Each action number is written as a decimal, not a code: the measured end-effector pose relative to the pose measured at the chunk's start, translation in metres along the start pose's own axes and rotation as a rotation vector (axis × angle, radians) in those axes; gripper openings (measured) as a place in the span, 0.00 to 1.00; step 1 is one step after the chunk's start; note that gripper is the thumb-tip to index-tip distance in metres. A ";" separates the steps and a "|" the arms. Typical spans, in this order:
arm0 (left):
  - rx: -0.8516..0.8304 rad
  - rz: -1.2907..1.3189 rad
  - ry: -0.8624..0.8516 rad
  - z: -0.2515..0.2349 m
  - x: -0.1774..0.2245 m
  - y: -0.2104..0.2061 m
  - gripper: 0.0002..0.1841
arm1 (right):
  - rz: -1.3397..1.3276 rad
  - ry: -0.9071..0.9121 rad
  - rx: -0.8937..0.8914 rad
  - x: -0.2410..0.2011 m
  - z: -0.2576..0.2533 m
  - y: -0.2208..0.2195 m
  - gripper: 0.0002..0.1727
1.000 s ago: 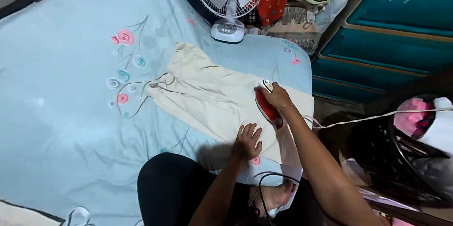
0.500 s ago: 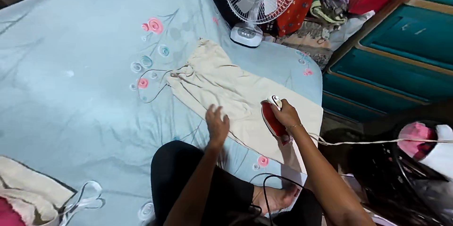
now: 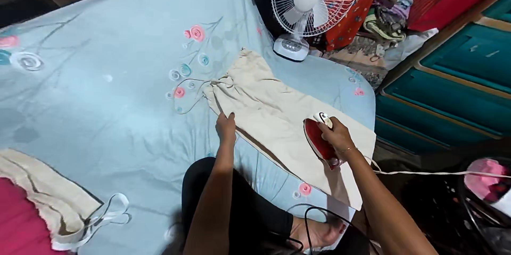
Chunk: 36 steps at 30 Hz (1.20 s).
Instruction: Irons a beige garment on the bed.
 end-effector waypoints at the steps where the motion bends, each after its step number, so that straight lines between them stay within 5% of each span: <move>1: -0.006 -0.008 0.035 0.000 -0.008 0.006 0.17 | -0.006 0.024 0.006 -0.006 0.004 0.002 0.25; 9: -0.072 -0.291 0.013 -0.015 -0.006 0.010 0.16 | 0.018 0.206 -0.155 -0.072 0.022 -0.036 0.25; 14: -0.126 -0.162 0.102 -0.017 -0.013 0.017 0.16 | 0.208 0.221 -0.362 -0.100 0.025 -0.096 0.29; 19: -0.104 -0.242 -0.041 -0.033 -0.009 0.007 0.30 | 0.244 0.217 -0.365 -0.130 0.014 -0.123 0.30; 22: -0.072 -0.361 -0.165 -0.037 0.007 0.015 0.23 | 0.237 0.208 -0.396 -0.137 0.012 -0.134 0.30; 27: -0.034 -0.212 -0.068 -0.055 0.005 0.032 0.17 | 0.186 0.196 -0.367 -0.142 0.003 -0.133 0.27; 36: -0.068 -0.284 -0.076 -0.070 -0.003 0.022 0.17 | 0.171 0.213 -0.318 -0.165 -0.006 -0.145 0.27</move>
Point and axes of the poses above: each hand's wrist, its own z-axis away from the middle knuckle, its own y-axis out of the back of the hand, x = y × z, the point moved 9 cm from there along -z, towards the middle knuckle, and after that the axes turned 10 degrees about x, right-handed, at the moved point
